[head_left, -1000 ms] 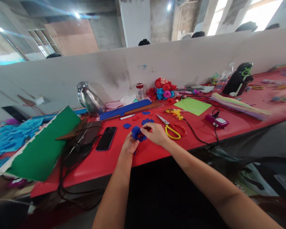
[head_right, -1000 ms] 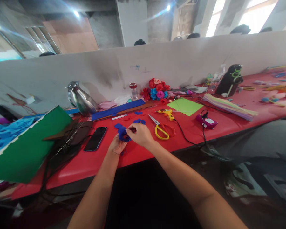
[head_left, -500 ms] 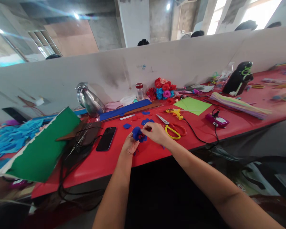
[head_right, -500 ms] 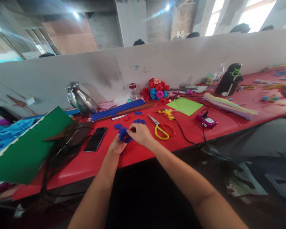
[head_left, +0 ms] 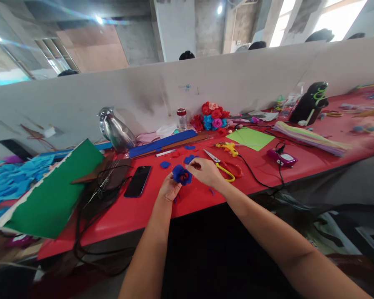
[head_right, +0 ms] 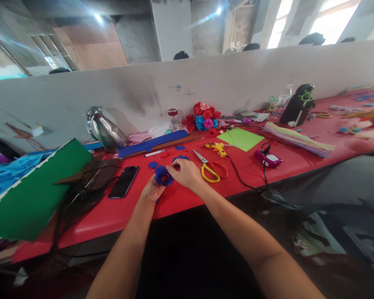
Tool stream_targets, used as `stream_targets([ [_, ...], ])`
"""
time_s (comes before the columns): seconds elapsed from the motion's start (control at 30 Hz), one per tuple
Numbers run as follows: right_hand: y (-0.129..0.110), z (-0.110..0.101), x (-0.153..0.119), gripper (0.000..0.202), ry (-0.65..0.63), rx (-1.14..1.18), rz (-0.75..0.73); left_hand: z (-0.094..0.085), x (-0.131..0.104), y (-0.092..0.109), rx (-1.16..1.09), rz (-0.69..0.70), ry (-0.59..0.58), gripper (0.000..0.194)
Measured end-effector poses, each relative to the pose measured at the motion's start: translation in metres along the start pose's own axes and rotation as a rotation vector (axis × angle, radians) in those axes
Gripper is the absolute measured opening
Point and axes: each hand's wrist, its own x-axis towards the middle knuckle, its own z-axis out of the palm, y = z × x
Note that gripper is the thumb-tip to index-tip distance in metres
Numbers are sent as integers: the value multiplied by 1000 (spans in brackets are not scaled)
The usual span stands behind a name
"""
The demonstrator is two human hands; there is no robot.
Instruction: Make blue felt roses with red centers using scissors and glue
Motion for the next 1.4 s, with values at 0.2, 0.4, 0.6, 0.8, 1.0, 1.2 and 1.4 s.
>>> stream_targets([
  [0.2,-4,4,1,9,-65,-21,-31,-4,1,-2,27,-15,-46,29],
  [0.4,-3,5,0,12,-46,99,-142,-6,1,-3,49,-8,-63,29],
  [0.6,7,1,-1,14,46,130,-104,-4,1,-3,99,41,-39,26],
  [0.8,18,-7,1,26,-136,120,87,0,-3,-9,213,86,-108,17],
  [1.0,26,-14,-8,28,-222,79,164,7,-8,-12,383,90,-144,17],
  [1.2,28,-17,-13,29,-271,-4,160,10,-8,-10,447,89,-123,25],
  [1.4,23,-16,-15,14,-287,68,240,11,-9,-10,463,79,-111,22],
])
